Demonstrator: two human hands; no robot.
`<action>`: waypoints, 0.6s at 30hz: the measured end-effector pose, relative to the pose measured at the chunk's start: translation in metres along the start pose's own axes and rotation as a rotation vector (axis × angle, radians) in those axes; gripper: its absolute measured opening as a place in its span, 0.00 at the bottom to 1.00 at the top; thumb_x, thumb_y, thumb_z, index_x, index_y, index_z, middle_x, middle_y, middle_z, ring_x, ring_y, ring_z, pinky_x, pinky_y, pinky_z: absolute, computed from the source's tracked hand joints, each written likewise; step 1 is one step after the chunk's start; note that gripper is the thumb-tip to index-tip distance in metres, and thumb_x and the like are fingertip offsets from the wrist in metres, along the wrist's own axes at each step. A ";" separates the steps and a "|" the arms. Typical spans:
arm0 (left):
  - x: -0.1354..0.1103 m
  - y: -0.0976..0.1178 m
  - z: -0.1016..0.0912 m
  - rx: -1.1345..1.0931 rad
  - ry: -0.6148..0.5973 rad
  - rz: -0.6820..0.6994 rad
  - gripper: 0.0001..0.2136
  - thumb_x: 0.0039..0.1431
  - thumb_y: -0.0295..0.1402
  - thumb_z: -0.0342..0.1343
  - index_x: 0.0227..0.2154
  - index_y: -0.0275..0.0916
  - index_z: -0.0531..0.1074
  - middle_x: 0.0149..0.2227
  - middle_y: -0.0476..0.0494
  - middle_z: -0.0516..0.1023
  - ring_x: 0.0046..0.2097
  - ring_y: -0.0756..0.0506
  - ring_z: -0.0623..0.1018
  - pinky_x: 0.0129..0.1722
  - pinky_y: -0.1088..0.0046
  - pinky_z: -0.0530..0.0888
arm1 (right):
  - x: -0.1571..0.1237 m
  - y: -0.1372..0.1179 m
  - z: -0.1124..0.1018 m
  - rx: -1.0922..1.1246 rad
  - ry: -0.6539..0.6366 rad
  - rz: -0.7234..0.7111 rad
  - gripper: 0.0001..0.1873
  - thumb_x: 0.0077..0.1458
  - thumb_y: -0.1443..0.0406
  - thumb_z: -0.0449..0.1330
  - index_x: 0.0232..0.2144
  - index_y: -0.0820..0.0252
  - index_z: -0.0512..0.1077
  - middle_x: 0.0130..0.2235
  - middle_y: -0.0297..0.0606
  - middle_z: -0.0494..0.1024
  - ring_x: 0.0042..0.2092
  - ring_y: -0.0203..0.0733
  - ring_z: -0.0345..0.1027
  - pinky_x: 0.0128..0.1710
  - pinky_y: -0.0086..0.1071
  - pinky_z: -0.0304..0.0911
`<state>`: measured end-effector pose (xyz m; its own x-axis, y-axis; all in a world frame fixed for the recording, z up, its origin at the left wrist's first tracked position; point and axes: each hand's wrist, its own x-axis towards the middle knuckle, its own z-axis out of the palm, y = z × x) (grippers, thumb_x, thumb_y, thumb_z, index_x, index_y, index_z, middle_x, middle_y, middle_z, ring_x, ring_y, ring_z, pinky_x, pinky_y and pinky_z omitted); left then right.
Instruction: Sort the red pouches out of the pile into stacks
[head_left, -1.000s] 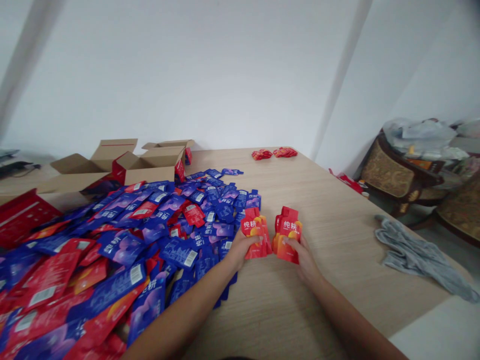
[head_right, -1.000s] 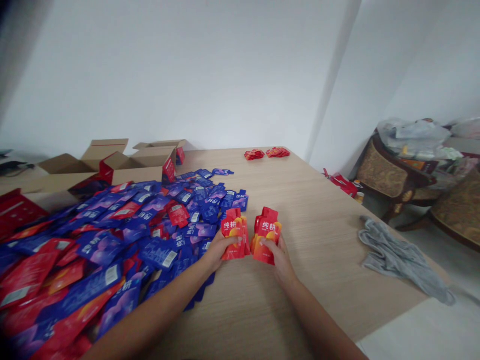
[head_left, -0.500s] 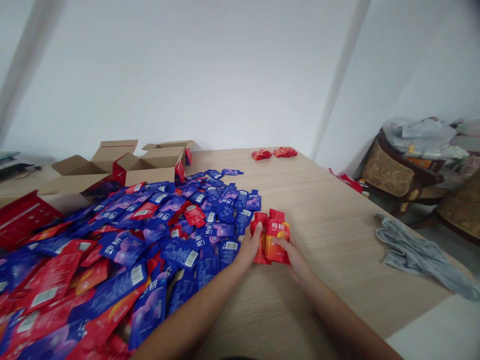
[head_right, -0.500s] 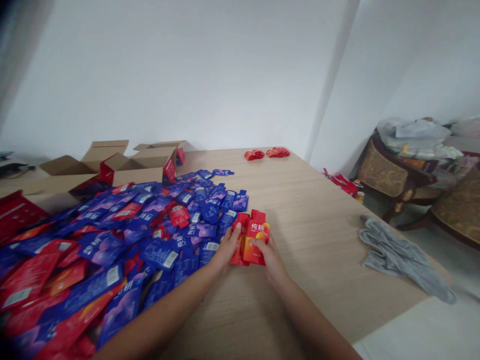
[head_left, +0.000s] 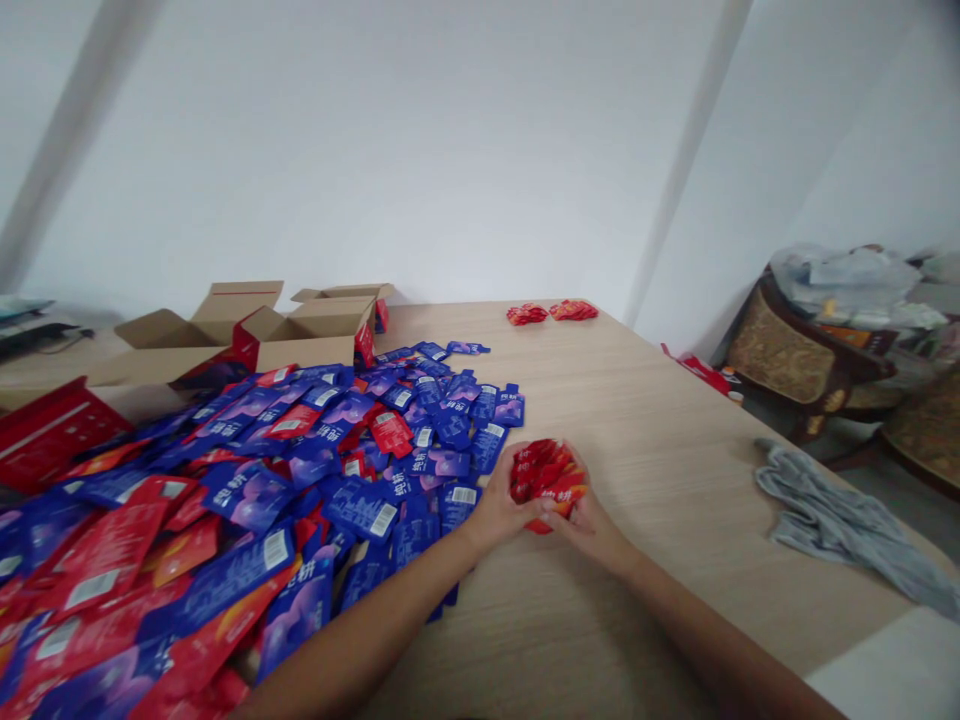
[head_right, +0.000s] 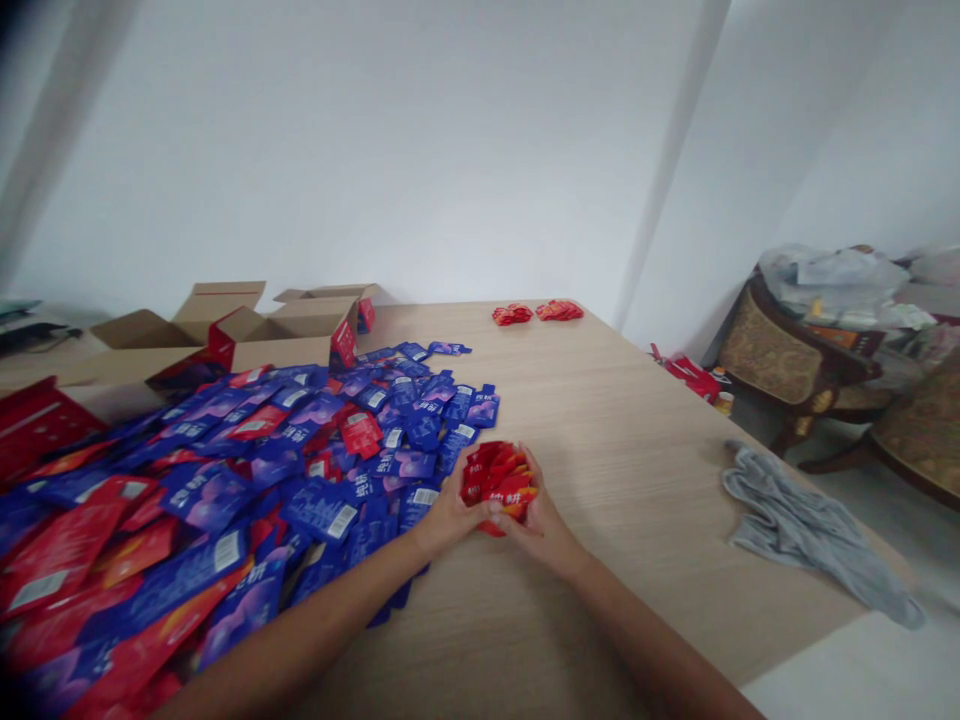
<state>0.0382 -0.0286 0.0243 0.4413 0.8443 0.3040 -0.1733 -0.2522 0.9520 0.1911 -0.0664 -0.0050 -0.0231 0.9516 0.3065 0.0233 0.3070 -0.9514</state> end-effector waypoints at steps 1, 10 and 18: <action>-0.001 -0.005 -0.001 0.001 -0.035 -0.009 0.36 0.39 0.43 0.67 0.52 0.40 0.61 0.55 0.37 0.67 0.57 0.37 0.67 0.58 0.57 0.63 | 0.001 0.002 -0.003 0.015 -0.032 -0.003 0.49 0.45 0.56 0.66 0.63 0.49 0.43 0.61 0.46 0.59 0.59 0.49 0.58 0.58 0.48 0.55; 0.003 -0.037 0.005 -0.097 0.022 -0.092 0.37 0.37 0.35 0.70 0.51 0.40 0.57 0.53 0.37 0.68 0.55 0.40 0.70 0.57 0.57 0.64 | 0.012 0.008 0.003 -0.083 -0.065 -0.068 0.45 0.42 0.60 0.67 0.60 0.52 0.50 0.59 0.43 0.62 0.60 0.55 0.56 0.60 0.49 0.51; 0.011 -0.036 -0.006 -0.052 0.020 -0.131 0.37 0.34 0.37 0.71 0.50 0.38 0.61 0.53 0.37 0.69 0.55 0.39 0.70 0.57 0.58 0.65 | 0.011 0.010 0.008 -0.049 0.026 -0.048 0.42 0.42 0.61 0.67 0.54 0.54 0.49 0.53 0.47 0.66 0.53 0.52 0.65 0.55 0.47 0.60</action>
<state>0.0444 -0.0075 -0.0070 0.4453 0.8779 0.1759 -0.1612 -0.1147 0.9802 0.1828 -0.0527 -0.0112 0.0008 0.9356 0.3530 0.0715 0.3520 -0.9333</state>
